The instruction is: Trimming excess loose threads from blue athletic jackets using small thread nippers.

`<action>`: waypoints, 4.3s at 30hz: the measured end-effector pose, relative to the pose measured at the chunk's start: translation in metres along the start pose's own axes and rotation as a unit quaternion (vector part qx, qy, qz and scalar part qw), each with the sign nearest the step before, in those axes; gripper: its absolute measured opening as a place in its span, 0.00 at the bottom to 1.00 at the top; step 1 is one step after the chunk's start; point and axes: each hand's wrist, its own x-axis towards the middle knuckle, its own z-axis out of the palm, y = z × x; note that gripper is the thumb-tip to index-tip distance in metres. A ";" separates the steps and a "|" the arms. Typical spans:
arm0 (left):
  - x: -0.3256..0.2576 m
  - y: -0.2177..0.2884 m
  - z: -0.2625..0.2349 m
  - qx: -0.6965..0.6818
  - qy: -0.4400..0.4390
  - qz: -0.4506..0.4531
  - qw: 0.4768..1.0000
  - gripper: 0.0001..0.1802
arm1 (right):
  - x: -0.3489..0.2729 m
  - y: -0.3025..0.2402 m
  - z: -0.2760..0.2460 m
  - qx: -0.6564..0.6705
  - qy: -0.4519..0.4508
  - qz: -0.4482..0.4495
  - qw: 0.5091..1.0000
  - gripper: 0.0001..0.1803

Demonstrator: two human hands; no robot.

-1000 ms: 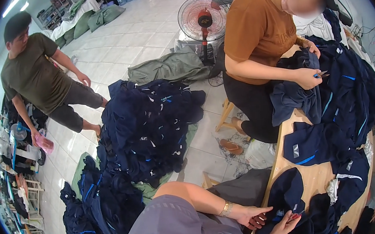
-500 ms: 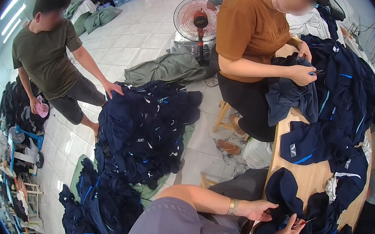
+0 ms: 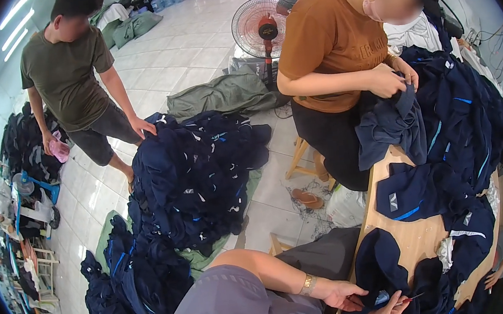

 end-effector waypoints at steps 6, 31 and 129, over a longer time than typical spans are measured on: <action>-0.017 0.043 0.050 0.006 -0.081 0.238 0.968 0.13 | 0.018 0.008 -0.022 0.028 0.106 -0.055 0.993 0.18; -0.017 0.023 0.078 0.136 -0.054 0.237 0.960 0.15 | -0.034 -0.007 -0.019 0.155 0.136 0.131 0.970 0.11; -0.023 0.035 0.091 0.519 -0.024 0.351 0.779 0.19 | -0.012 -0.030 -0.035 -0.032 -0.047 0.008 0.998 0.16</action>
